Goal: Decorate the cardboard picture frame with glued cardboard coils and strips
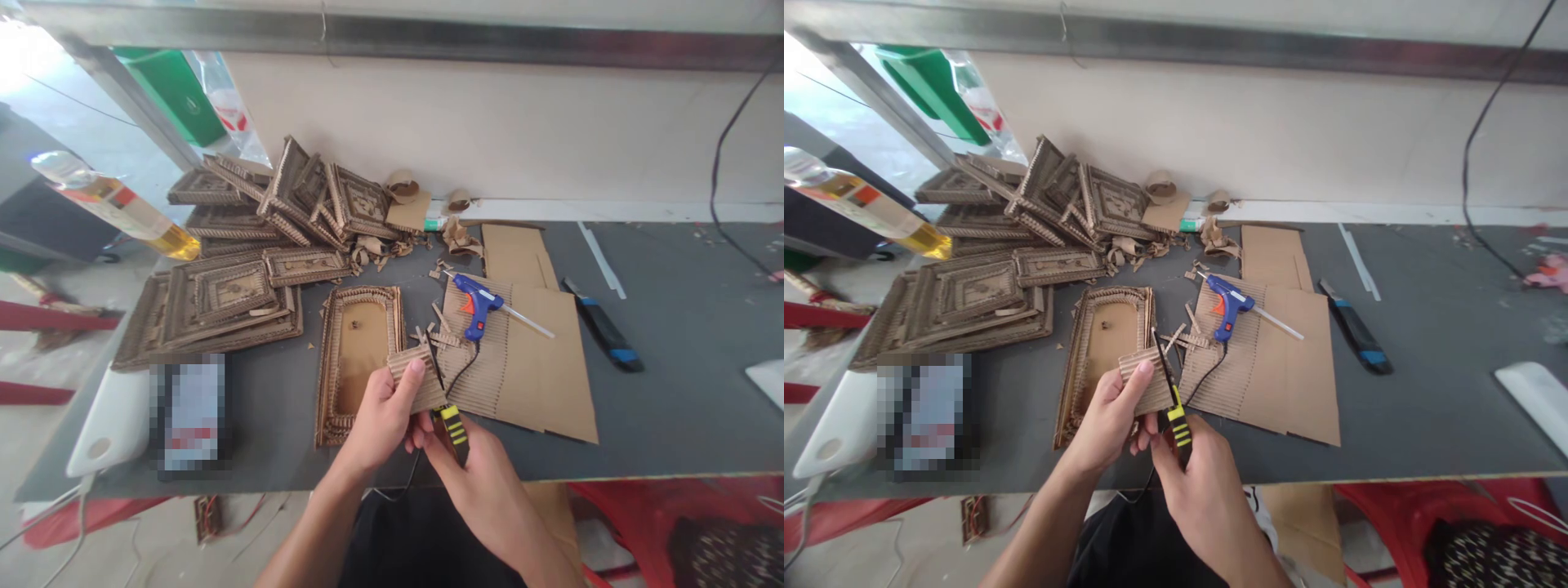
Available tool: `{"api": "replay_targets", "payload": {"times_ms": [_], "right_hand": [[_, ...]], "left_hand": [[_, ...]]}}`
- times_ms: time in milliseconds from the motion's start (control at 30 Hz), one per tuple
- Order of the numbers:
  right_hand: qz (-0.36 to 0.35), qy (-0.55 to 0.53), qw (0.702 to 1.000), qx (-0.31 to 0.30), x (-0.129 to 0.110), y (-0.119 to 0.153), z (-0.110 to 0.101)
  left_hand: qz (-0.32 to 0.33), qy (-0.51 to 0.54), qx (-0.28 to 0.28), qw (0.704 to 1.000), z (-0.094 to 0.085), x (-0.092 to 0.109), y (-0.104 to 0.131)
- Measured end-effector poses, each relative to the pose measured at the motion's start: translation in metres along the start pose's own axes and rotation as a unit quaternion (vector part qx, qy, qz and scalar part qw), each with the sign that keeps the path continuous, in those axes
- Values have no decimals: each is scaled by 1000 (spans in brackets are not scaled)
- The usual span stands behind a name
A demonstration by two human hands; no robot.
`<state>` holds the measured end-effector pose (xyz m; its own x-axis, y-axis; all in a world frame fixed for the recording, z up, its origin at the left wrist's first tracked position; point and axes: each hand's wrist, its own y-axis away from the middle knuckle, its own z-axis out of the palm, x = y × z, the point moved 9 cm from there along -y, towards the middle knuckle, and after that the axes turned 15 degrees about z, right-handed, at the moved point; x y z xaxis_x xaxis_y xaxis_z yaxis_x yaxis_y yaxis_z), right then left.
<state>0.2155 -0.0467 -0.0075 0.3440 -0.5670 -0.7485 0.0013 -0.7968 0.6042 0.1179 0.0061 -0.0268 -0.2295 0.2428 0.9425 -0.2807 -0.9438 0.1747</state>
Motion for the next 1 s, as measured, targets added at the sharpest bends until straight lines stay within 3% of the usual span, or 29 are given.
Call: {"api": "replay_targets", "payload": {"times_ms": [233,800,1000], "right_hand": [[-33,50,994,87,5,-5,-3],[-45,150,975,155,5,-20,-1],[-38,162,963,212,7,-26,-10]], "left_hand": [[-1,-9,8,1000,1,1,-2],[-12,-76,11,997,-14,-2,-12],[-1,-69,2,998,-12,-2,-15]]}}
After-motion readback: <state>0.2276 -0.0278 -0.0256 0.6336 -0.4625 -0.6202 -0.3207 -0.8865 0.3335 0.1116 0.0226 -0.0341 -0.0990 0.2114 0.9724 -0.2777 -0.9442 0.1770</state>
